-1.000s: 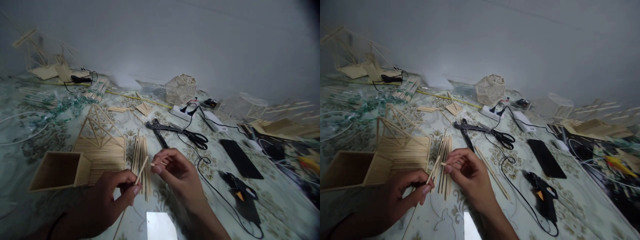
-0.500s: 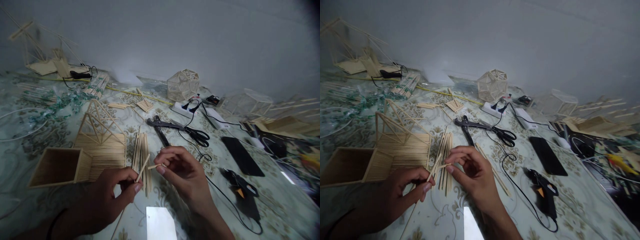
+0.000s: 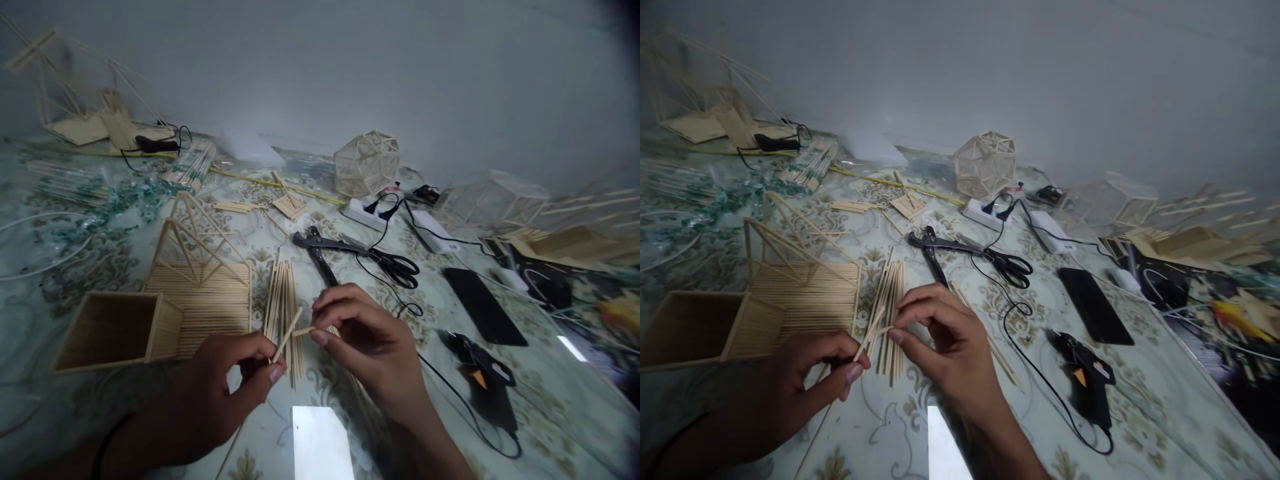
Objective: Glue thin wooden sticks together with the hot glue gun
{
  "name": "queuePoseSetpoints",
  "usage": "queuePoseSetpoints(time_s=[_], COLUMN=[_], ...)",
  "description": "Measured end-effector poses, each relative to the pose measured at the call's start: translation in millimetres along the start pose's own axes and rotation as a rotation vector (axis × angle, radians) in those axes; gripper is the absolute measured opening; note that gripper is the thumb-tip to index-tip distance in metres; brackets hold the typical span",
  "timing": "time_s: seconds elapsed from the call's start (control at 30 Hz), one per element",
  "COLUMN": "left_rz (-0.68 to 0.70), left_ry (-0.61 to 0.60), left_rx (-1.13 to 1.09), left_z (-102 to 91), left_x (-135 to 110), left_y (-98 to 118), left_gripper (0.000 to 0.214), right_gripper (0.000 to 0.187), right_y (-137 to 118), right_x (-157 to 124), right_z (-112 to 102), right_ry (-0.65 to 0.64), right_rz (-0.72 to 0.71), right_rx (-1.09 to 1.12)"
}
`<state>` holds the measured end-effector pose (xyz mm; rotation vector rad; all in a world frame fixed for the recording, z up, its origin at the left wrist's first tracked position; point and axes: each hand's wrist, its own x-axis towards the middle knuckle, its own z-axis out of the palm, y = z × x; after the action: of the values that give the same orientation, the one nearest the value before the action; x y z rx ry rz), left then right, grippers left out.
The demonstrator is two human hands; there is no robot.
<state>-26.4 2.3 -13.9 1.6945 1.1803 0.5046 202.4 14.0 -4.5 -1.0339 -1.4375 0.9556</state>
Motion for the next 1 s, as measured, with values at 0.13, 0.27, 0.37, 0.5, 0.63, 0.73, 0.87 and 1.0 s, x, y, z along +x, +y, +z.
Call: queuePoseSetpoints(time_s=[0.13,0.27,0.37,0.5,0.63,0.73,0.87,1.0], left_rz=[0.008,-0.006,0.001,0.017,0.010,0.028,0.049,0.087], left_ry=[-0.025,-0.030,-0.036,-0.043,-0.041,-0.051,-0.046,0.017], left_rx=[0.003,0.033,0.040,0.048,0.075,0.092,0.119,0.109], left_z=[0.1,-1.1,-1.8,-1.3,-0.9,-1.3,-0.9,0.7], left_x=[0.8,0.6,-0.1,-0.1,0.3,0.6,0.1,-1.6], left_y=[1.0,1.7,1.7,1.0,2.1,4.1,2.0,-2.0], left_gripper=[0.027,0.027,0.028,0.028,0.028,0.029,0.027,0.021], right_gripper=[0.012,0.013,0.012,0.013,0.015,0.016,0.018,0.020], right_y=[1.0,1.9,2.0,2.0,2.7,2.9,3.5,5.5], right_x=[-0.7,-0.7,-0.8,-1.3,-1.2,-0.4,-0.1,-0.9], right_z=[0.0,-0.2,-0.7,-1.1,-1.2,-1.3,-1.3,-1.6], right_ry=[0.008,0.022,0.030,0.048,0.060,0.064,0.059,0.062], right_rz=[-0.010,-0.009,-0.018,-0.021,-0.034,-0.061,-0.078,-0.079], right_rx=[0.001,-0.009,-0.016,-0.018,-0.029,-0.035,-0.020,-0.009])
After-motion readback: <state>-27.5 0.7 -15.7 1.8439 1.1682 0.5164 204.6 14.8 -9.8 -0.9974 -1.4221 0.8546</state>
